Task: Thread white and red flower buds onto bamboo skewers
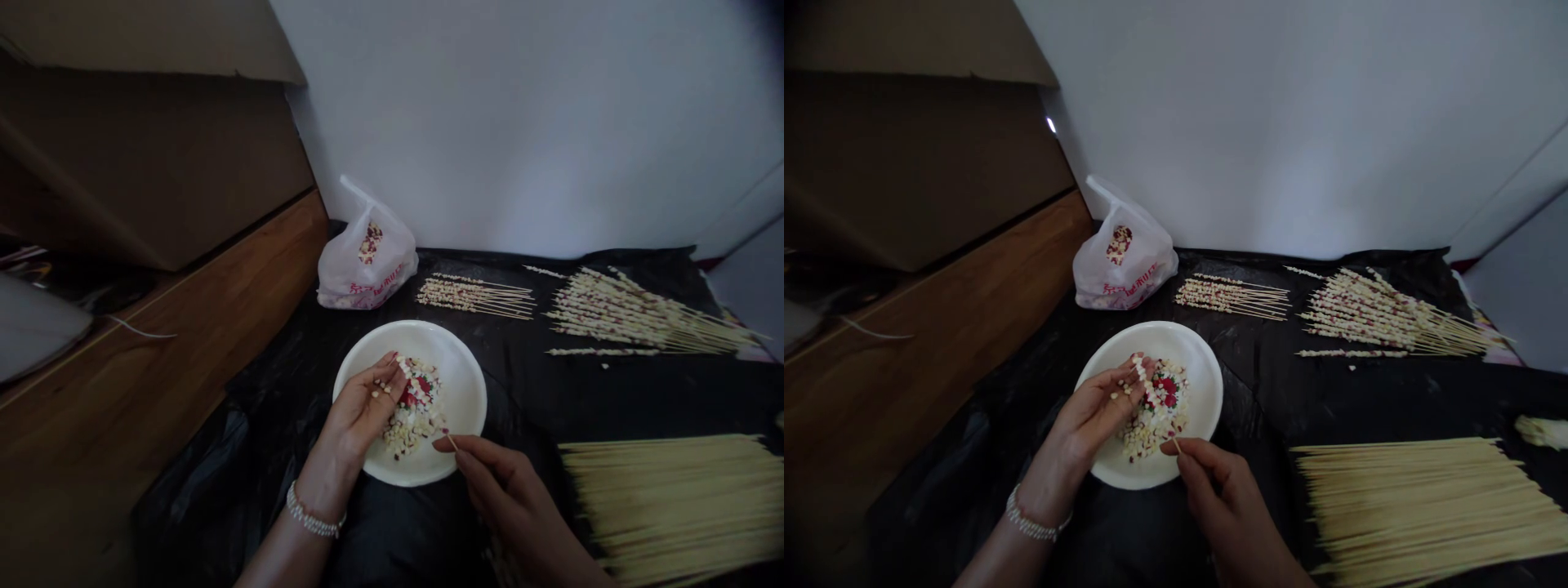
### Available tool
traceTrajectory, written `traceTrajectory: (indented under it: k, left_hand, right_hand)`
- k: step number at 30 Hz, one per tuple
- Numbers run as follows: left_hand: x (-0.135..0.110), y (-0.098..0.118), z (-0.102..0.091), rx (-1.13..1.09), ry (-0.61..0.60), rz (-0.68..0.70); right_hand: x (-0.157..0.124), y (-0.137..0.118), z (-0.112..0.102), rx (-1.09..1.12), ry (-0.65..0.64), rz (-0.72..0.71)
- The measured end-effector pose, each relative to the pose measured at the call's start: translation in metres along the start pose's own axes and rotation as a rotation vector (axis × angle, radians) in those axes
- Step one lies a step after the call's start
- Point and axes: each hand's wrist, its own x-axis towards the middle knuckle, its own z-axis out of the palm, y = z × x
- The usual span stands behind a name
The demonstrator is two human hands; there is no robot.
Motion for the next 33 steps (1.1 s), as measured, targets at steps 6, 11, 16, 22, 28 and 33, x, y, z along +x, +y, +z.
traceTrajectory:
  k: [6,11,16,22,28,33]
  left_hand:
    - [0.002,0.006,-0.003,0.014,-0.040,-0.074]
    - [0.005,0.007,-0.004,-0.030,-0.062,-0.078]
    - [0.006,0.006,-0.006,-0.013,-0.090,-0.121]
    - [-0.005,0.005,-0.001,0.053,-0.096,-0.105]
    - [-0.009,0.003,-0.001,0.087,-0.140,-0.017]
    - [-0.010,0.001,0.001,0.066,-0.062,0.015]
  right_hand:
    - [0.000,-0.001,0.000,-0.011,0.007,-0.005]
    - [0.000,-0.001,0.001,-0.013,-0.008,-0.008]
    - [-0.002,0.001,-0.001,-0.015,-0.005,0.006]
    - [-0.001,-0.001,0.000,-0.026,-0.007,0.016]
    - [-0.001,-0.003,0.002,-0.060,-0.021,0.023]
    - [-0.002,-0.004,0.002,-0.076,0.016,0.018]
